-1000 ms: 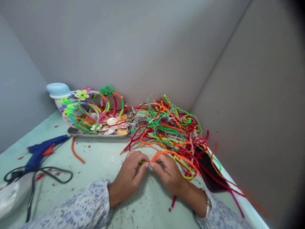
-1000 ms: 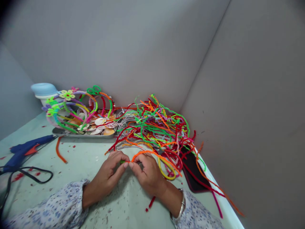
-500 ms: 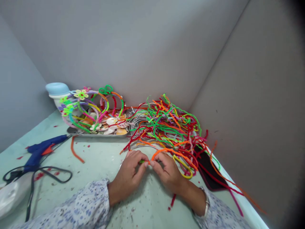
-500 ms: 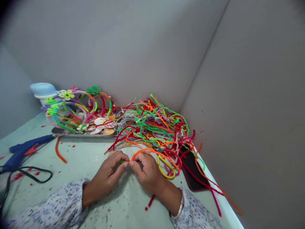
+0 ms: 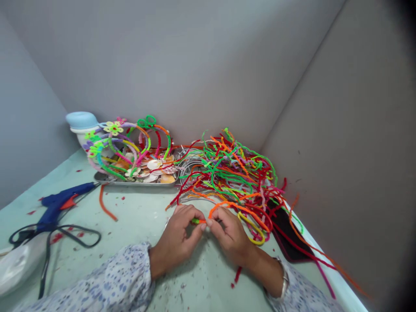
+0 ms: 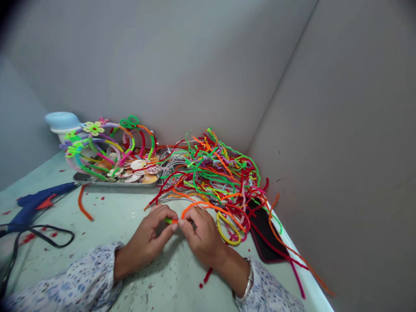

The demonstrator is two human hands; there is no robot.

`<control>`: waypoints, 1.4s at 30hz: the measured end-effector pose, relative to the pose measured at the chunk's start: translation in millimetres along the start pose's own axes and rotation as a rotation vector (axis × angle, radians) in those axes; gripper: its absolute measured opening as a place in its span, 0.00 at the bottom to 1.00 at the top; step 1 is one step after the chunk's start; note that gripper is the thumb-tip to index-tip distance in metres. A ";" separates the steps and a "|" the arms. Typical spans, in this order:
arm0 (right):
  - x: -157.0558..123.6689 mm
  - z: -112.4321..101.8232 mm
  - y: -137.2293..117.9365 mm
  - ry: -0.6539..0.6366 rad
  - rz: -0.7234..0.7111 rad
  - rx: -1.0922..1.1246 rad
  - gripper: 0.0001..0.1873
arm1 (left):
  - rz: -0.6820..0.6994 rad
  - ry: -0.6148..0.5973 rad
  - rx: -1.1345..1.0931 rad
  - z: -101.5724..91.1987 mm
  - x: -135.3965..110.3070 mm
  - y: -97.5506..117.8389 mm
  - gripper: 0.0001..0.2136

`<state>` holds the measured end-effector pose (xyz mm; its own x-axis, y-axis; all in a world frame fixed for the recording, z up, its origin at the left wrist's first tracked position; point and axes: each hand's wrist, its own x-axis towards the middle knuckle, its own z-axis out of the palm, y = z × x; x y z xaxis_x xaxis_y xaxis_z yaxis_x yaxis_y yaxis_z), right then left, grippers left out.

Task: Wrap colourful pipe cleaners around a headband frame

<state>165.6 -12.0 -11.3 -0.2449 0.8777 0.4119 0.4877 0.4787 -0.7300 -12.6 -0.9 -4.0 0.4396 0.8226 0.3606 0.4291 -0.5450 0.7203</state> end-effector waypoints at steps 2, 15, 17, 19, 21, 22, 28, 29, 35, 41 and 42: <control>-0.5 -0.5 -0.4 -0.003 0.013 0.013 0.09 | -0.004 0.010 0.016 0.4 -0.1 -0.2 0.03; 0.2 0.4 1.3 -0.022 0.050 0.014 0.11 | 0.007 0.030 0.052 2.4 -0.3 0.1 0.02; -0.3 0.6 1.5 -0.023 0.051 0.020 0.10 | 0.009 0.027 0.054 1.9 0.5 0.2 0.01; -0.8 0.9 1.4 -0.016 0.052 0.024 0.10 | 0.019 0.026 0.048 1.3 1.5 0.0 0.01; -1.0 1.1 1.2 -0.011 0.053 0.023 0.11 | 0.027 0.027 0.045 1.0 2.3 -0.2 0.01; -0.9 1.1 1.1 -0.014 0.054 0.022 0.11 | 0.030 0.029 0.045 1.1 2.4 -0.3 0.01; -0.5 0.2 1.8 -0.028 0.041 0.012 0.11 | 0.048 0.034 0.055 2.3 1.5 0.2 0.01; -0.4 0.2 1.8 -0.030 0.044 0.013 0.11 | 0.049 0.033 0.056 2.3 1.5 0.3 0.01; -0.8 1.9 0.7 0.022 0.060 0.037 0.10 | 0.071 0.050 0.037 -0.2 1.5 2.1 0.02; -1.9 1.0 1.1 0.068 0.062 0.049 0.10 | 0.070 0.093 0.017 -0.7 1.5 3.4 0.04; -1.8 0.7 1.2 0.058 0.064 0.047 0.10 | 0.066 0.090 0.014 -0.5 1.7 3.2 0.04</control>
<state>166.1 -13.0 -13.4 -0.1647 0.9044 0.3937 0.4604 0.4235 -0.7802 -10.9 -1.2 -0.8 0.3948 0.7955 0.4597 0.4130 -0.6005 0.6847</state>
